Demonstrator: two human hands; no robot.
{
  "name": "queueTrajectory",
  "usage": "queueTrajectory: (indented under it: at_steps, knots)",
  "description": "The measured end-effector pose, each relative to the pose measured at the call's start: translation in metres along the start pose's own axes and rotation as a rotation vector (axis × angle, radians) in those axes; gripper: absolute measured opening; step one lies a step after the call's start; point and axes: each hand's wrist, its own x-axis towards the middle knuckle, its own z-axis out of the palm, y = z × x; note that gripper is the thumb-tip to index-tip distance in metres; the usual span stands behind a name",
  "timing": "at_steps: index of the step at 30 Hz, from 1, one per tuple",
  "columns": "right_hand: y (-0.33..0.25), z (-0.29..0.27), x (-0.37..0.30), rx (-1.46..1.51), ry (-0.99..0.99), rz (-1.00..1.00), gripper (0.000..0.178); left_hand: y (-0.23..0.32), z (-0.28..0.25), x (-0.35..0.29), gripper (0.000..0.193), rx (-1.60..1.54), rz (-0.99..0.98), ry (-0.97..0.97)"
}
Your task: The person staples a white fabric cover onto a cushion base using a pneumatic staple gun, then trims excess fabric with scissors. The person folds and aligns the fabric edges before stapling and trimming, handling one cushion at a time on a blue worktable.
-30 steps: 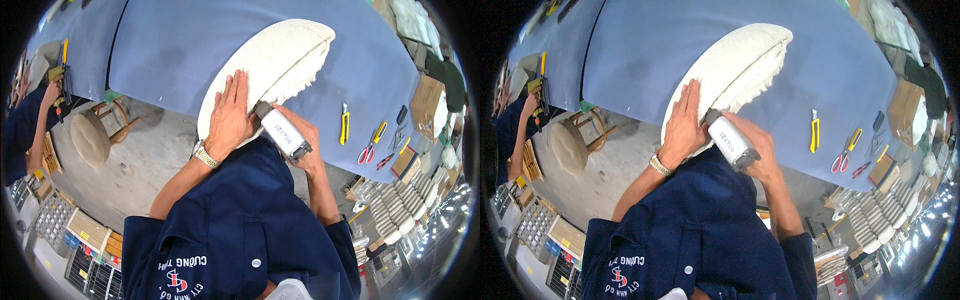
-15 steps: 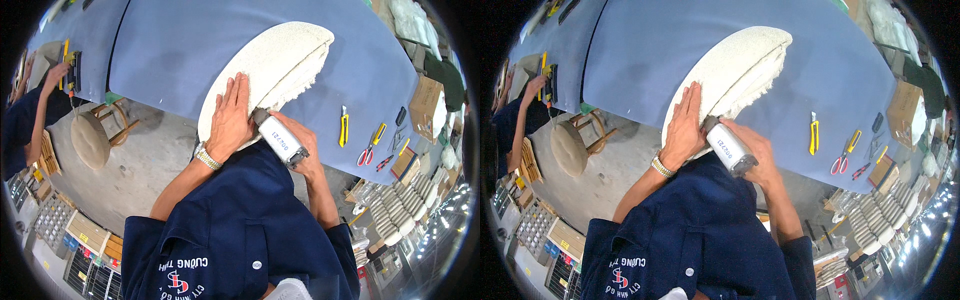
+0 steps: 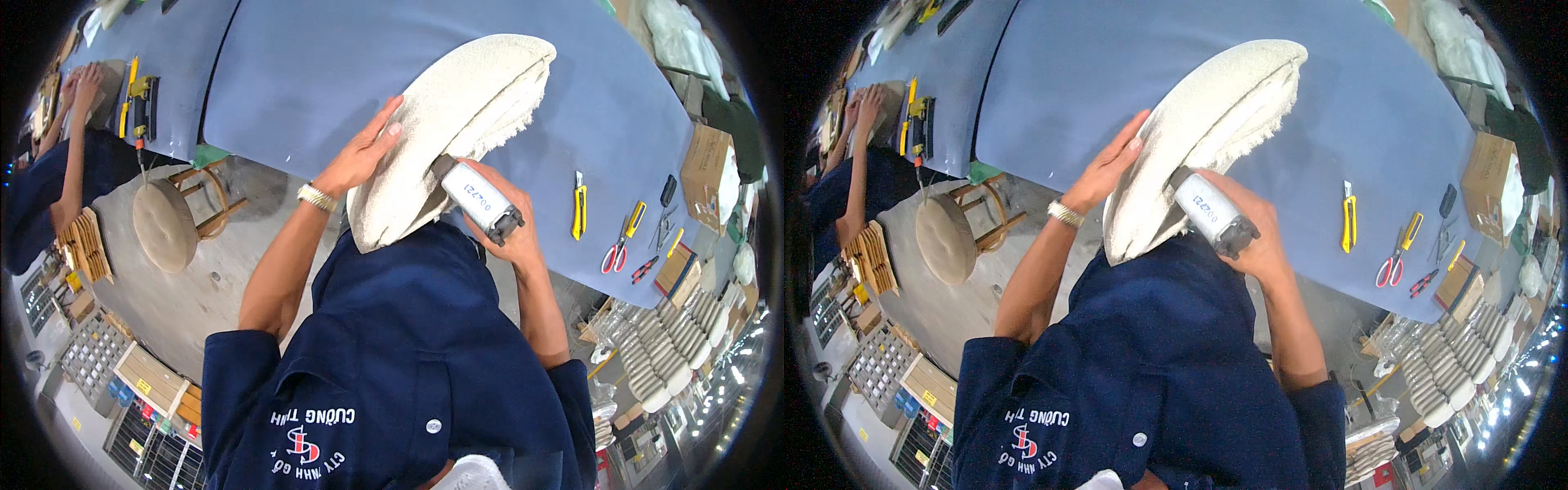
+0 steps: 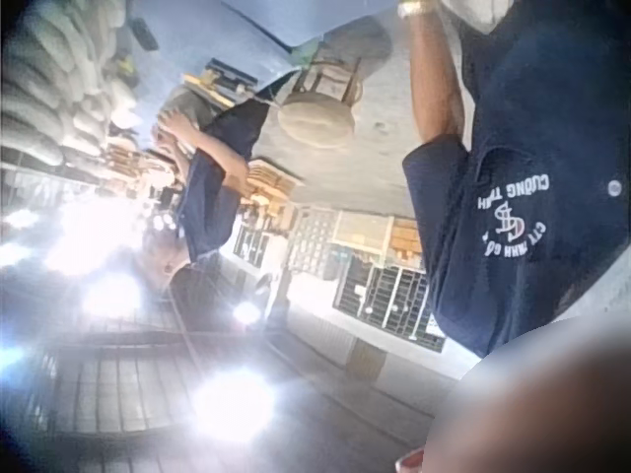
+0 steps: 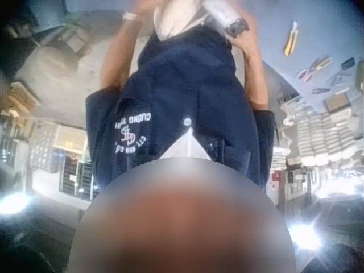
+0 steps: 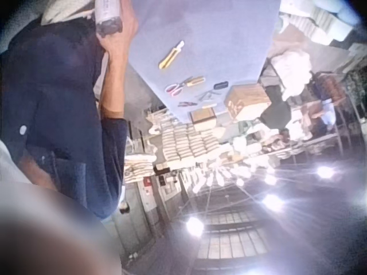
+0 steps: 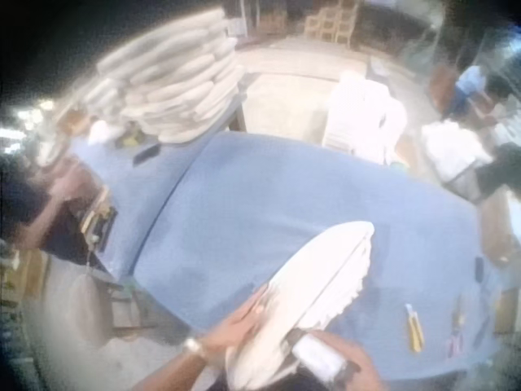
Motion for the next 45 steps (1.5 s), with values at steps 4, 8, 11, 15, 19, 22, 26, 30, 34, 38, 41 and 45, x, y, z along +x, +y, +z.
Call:
queueTrajectory:
  at_steps: [4,8,11,15,19,22,26,30,34,38,41,45]
  knots:
    - [0.011,0.004,0.002,-0.021,0.033,-0.119,0.061,-0.020,0.022,-0.008,0.069,0.198,0.004,0.122]
    - [0.008,0.002,0.004,-0.016,0.027,-0.162,0.057,0.008,0.044,-0.035,0.078,0.414,0.121,0.162]
    - [0.010,0.005,0.003,-0.022,0.062,-0.195,0.058,0.022,0.056,-0.043,0.088,0.559,0.107,0.211]
    - [0.008,0.010,-0.003,0.018,0.071,-0.121,0.064,0.021,0.057,-0.044,0.092,0.587,0.068,0.248]
    - [0.010,0.008,-0.009,-0.039,0.017,-0.089,0.062,0.023,0.055,-0.044,0.093,0.571,0.000,0.240]
    - [0.007,0.005,-0.008,-0.020,-0.015,-0.099,0.061,0.020,0.056,-0.044,0.095,0.570,0.041,0.244]
    - [0.002,0.001,-0.003,-0.018,-0.054,-0.103,0.058,0.023,0.060,-0.043,0.096,0.578,0.041,0.247]
    - [-0.006,0.002,-0.002,0.018,-0.078,0.079,0.058,0.025,0.064,-0.043,0.096,0.601,0.023,0.260]
    - [-0.006,0.005,-0.003,-0.009,-0.050,0.012,0.062,0.023,0.061,-0.039,0.096,0.600,0.060,0.271]
    - [-0.005,0.007,-0.009,-0.030,-0.046,-0.068,0.063,0.020,0.060,-0.041,0.097,0.602,0.059,0.277]
    - [-0.005,0.009,-0.012,-0.019,-0.049,-0.070,0.063,0.023,0.059,-0.042,0.097,0.605,0.046,0.269]
    - [-0.003,0.013,-0.008,0.033,-0.055,0.011,0.063,0.025,0.063,-0.041,0.096,0.611,0.044,0.294]
